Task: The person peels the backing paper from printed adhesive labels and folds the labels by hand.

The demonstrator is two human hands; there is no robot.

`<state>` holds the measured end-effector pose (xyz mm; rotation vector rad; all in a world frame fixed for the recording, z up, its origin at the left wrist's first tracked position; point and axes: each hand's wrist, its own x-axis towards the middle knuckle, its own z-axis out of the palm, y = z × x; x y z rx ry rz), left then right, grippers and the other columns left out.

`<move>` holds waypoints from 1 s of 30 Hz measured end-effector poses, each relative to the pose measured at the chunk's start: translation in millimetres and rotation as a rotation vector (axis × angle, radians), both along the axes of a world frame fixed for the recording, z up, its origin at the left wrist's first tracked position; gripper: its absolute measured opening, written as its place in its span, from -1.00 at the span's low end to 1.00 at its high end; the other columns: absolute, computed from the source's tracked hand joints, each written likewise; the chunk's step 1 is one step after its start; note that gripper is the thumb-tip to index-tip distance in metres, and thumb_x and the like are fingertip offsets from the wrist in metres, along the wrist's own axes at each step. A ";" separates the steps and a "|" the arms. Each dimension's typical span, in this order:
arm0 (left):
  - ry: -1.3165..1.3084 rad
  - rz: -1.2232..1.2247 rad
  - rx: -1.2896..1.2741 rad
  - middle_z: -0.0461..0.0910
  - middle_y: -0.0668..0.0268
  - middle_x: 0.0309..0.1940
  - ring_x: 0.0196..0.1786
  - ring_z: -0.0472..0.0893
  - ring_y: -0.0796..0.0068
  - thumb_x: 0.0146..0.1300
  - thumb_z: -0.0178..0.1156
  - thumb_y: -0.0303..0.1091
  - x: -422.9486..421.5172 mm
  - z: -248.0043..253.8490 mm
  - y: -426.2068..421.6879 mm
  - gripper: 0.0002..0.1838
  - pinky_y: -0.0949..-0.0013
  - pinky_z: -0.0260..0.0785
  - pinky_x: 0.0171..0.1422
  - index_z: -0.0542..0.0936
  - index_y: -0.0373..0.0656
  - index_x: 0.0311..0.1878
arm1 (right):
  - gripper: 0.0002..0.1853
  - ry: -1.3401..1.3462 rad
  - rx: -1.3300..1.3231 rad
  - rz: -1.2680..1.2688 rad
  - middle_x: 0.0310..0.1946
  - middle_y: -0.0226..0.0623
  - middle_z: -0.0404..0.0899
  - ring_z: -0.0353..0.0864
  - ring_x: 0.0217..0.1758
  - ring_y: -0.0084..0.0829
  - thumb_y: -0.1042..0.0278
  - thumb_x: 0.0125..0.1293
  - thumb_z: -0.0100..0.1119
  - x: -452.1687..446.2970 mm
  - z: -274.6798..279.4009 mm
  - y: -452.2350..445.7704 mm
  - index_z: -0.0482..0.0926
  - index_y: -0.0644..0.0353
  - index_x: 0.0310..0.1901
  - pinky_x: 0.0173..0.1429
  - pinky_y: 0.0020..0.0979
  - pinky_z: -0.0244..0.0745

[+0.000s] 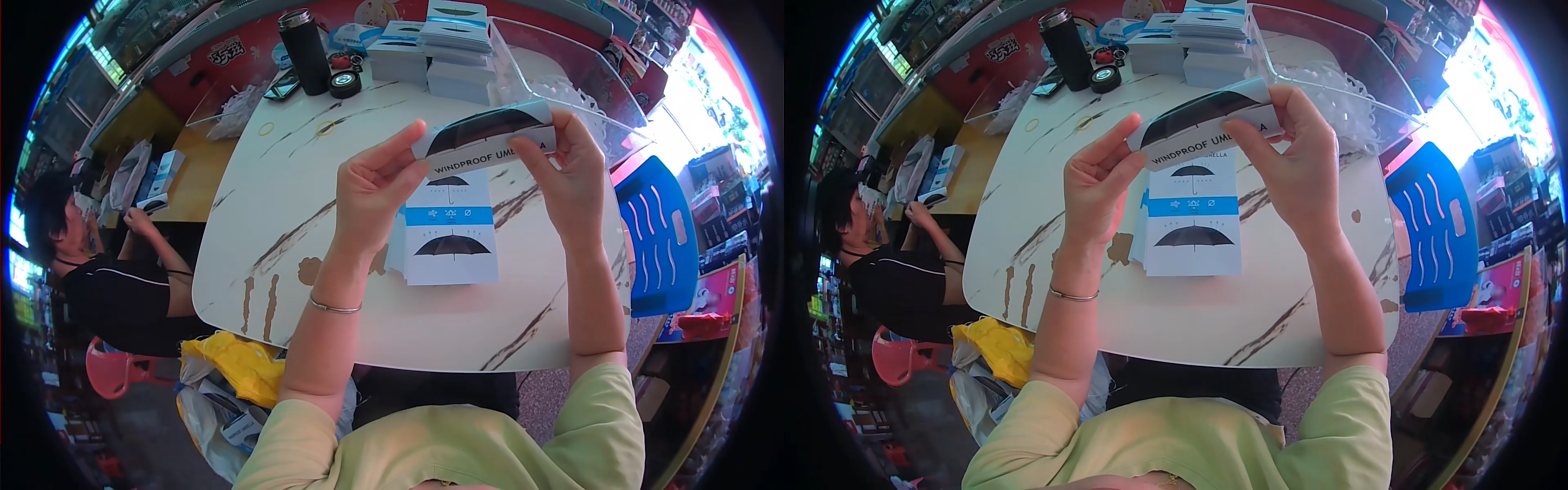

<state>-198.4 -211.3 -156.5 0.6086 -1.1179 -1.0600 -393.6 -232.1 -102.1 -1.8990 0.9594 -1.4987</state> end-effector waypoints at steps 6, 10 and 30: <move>-0.001 0.001 0.001 0.60 0.29 -0.27 -0.25 0.53 0.69 0.07 0.12 -0.69 -0.1 0.8 0.9 -0.56 0.65 0.37 -0.09 0.46 -0.23 0.07 | -0.77 0.012 -0.013 -0.017 -0.40 -0.36 0.57 0.53 -0.31 -0.62 0.48 0.07 0.26 -0.2 0.3 0.3 0.46 0.28 -0.25 -0.16 -0.59 0.41; 0.003 0.009 0.009 0.60 0.29 -0.28 -0.25 0.53 0.70 0.07 0.12 -0.68 -1.1 1.4 1.3 -0.56 0.65 0.37 -0.10 0.46 -0.23 0.07 | -0.77 0.011 -0.026 -0.022 -0.39 -0.36 0.58 0.53 -0.32 -0.62 0.47 0.06 0.26 -0.1 -1.0 -0.5 0.46 0.27 -0.25 -0.16 -0.59 0.40; 0.007 0.004 -0.009 0.59 0.31 -0.31 -0.28 0.52 0.72 0.07 0.13 -0.68 -0.8 0.1 0.5 -0.56 0.65 0.36 -0.10 0.46 -0.23 0.07 | -0.76 0.051 -0.106 -0.099 -0.45 -0.40 0.59 0.44 -0.37 -0.61 0.39 -0.04 0.35 -6.4 -6.2 -10.0 0.54 0.18 -0.31 -0.15 -0.50 0.29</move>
